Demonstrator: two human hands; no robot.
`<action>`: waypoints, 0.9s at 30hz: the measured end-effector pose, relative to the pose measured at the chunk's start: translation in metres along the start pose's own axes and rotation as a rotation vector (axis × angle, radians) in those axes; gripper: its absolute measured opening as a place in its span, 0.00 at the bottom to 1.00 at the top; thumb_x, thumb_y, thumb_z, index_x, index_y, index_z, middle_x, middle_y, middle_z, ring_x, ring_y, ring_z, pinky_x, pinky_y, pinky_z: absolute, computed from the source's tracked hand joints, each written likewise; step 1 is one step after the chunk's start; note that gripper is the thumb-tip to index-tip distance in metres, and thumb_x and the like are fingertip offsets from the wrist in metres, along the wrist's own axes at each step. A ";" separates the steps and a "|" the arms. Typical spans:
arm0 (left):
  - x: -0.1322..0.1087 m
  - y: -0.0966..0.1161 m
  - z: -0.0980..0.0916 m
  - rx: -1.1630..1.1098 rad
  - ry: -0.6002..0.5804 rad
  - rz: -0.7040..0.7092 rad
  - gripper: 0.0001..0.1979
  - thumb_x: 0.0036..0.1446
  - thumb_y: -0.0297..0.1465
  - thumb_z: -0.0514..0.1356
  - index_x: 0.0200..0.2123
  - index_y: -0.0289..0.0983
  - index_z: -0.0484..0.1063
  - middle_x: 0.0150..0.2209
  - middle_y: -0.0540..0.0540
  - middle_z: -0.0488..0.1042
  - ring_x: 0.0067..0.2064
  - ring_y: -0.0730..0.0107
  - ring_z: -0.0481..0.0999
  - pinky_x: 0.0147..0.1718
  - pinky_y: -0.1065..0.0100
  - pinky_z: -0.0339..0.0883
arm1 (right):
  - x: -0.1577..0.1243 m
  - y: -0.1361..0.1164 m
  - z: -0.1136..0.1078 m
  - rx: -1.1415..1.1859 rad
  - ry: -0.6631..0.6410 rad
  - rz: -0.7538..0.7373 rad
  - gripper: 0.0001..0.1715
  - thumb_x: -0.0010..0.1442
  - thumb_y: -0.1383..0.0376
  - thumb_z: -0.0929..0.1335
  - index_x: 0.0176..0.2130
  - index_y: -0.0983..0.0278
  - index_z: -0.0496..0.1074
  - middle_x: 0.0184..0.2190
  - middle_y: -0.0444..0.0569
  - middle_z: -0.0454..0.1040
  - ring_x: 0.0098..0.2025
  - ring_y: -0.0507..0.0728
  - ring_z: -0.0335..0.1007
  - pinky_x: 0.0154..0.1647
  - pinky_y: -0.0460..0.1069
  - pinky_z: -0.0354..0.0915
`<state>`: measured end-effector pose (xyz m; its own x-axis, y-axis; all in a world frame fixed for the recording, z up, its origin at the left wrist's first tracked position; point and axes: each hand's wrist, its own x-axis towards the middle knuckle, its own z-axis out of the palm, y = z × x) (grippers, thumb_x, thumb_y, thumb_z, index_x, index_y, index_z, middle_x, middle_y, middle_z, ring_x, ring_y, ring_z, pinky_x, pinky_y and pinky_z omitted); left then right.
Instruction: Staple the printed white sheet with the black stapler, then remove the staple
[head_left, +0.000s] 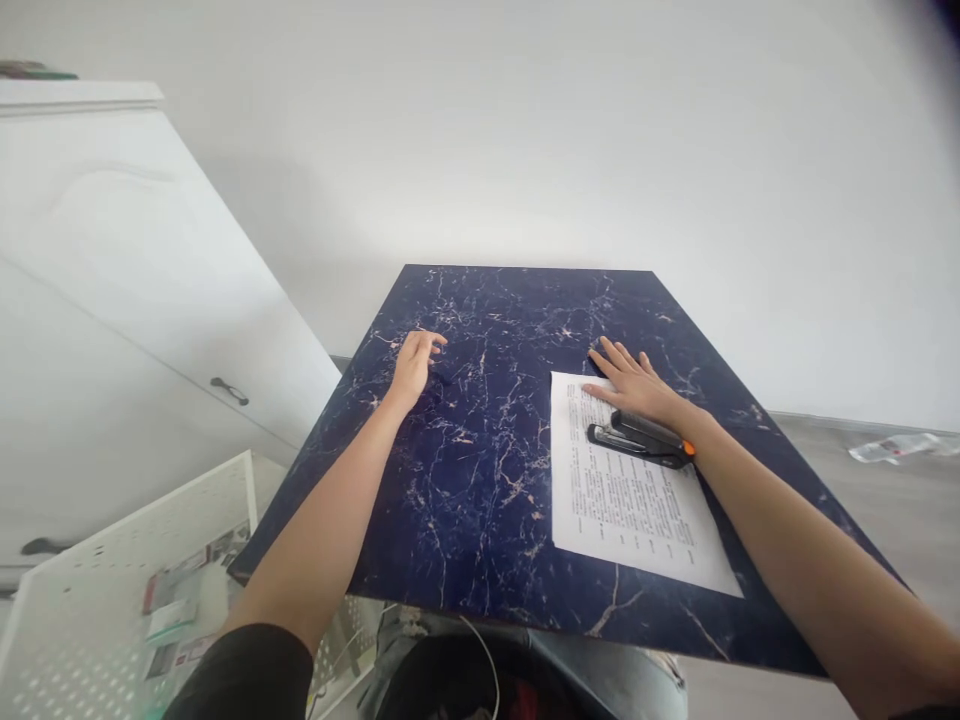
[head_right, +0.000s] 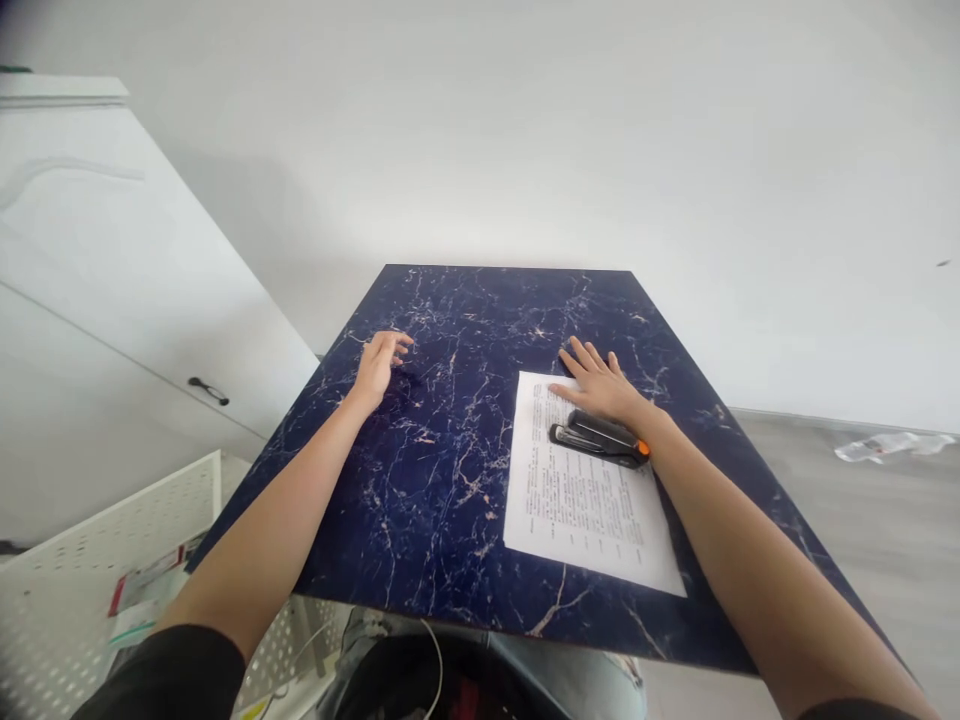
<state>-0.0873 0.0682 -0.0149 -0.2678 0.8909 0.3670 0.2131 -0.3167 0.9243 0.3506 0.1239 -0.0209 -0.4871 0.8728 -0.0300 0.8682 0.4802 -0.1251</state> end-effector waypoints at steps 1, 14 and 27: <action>0.005 -0.002 -0.008 -0.088 0.082 -0.054 0.20 0.69 0.46 0.56 0.36 0.39 0.79 0.46 0.42 0.75 0.40 0.66 0.74 0.33 0.68 0.66 | 0.006 -0.013 0.001 0.001 0.007 -0.019 0.51 0.67 0.35 0.54 0.77 0.53 0.41 0.78 0.46 0.25 0.77 0.75 0.26 0.74 0.74 0.31; 0.023 -0.004 -0.130 -0.742 0.525 -0.537 0.12 0.68 0.38 0.55 0.36 0.38 0.70 0.29 0.48 0.69 0.29 0.72 0.72 0.37 0.67 0.72 | 0.126 -0.254 0.015 0.156 -0.038 -0.168 0.53 0.66 0.32 0.54 0.77 0.56 0.47 0.78 0.50 0.25 0.77 0.78 0.24 0.68 0.81 0.24; 0.026 -0.015 -0.138 -0.789 0.681 -0.535 0.06 0.65 0.30 0.54 0.34 0.38 0.67 0.29 0.50 0.67 0.27 0.76 0.69 0.47 0.60 0.77 | 0.161 -0.322 0.012 0.337 0.108 -0.373 0.43 0.72 0.40 0.55 0.75 0.57 0.53 0.78 0.48 0.33 0.78 0.70 0.24 0.71 0.79 0.25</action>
<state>-0.2270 0.0515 -0.0049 -0.6459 0.6888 -0.3292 -0.6570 -0.2820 0.6992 -0.0079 0.1087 0.0029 -0.7297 0.6602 0.1779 0.5500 0.7213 -0.4210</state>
